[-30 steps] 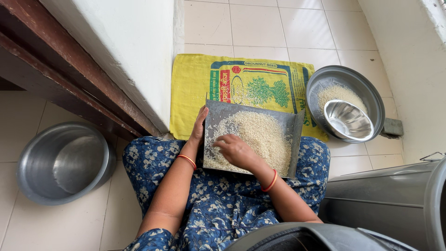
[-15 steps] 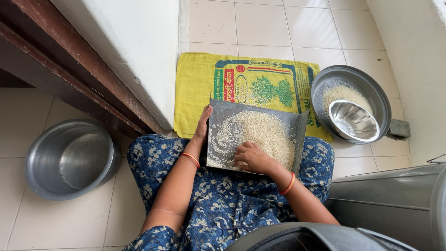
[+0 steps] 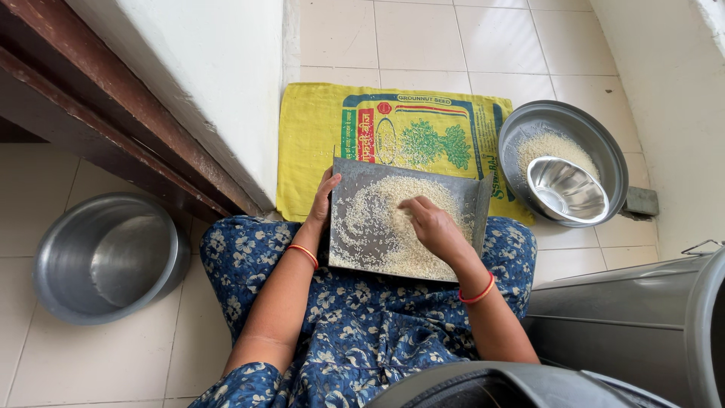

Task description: The person picks through grains of rice in a metal tray to remove impurities, tosses the rice to sift it, and pours portions between the tray and a bowl.

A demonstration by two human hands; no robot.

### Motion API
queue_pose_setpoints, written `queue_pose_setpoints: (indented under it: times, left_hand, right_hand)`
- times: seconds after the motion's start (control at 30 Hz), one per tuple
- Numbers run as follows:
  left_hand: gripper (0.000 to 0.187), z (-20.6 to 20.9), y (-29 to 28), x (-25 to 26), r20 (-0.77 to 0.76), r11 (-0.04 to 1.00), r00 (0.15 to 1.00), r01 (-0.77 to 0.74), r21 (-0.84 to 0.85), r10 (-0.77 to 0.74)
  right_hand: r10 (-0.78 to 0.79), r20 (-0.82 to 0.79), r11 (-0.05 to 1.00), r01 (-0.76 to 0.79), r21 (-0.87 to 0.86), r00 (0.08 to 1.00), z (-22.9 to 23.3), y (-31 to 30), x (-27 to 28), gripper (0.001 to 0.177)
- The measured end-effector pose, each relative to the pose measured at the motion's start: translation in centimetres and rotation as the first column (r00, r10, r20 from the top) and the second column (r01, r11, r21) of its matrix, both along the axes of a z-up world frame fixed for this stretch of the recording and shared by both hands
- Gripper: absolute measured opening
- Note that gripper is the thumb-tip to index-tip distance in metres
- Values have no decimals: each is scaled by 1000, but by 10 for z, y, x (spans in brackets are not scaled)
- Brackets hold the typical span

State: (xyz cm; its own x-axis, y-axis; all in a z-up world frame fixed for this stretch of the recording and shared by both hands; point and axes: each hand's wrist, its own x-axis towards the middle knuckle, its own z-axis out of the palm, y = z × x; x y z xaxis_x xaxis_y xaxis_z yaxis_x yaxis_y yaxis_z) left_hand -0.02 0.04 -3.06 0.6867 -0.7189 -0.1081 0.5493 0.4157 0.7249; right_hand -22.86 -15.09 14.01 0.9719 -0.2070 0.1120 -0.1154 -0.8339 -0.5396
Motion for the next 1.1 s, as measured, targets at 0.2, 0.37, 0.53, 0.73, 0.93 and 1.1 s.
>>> queue_pose_setpoints:
  times: [0.2, 0.37, 0.53, 0.73, 0.93, 1.1]
  left_hand:
    - [70, 9, 2, -3, 7, 1000, 1000, 0, -5, 0]
    - [71, 11, 2, -2, 49, 1000, 999, 15, 16, -16]
    - [70, 7, 1, -1, 46, 1000, 999, 7, 25, -9]
    - [71, -2, 0, 1, 32, 1000, 999, -5, 26, 4]
    - [71, -2, 0, 0, 15, 1000, 1000, -5, 29, 4]
    - [70, 0, -1, 0, 19, 1000, 1000, -5, 26, 5]
  right_hand:
    - [67, 250, 991, -93, 96, 966, 27, 19, 26, 30]
    - [9, 273, 1000, -16, 22, 962, 24, 14, 29, 23]
    - [-46, 259, 997, 61, -52, 965, 14, 7, 23, 24]
    - [-79, -1, 991, 79, -109, 997, -46, 6, 22, 8]
    - [28, 75, 964, -7, -264, 997, -70, 22, 17, 11]
    - [32, 50, 964, -18, -266, 998, -72, 21, 19, 12]
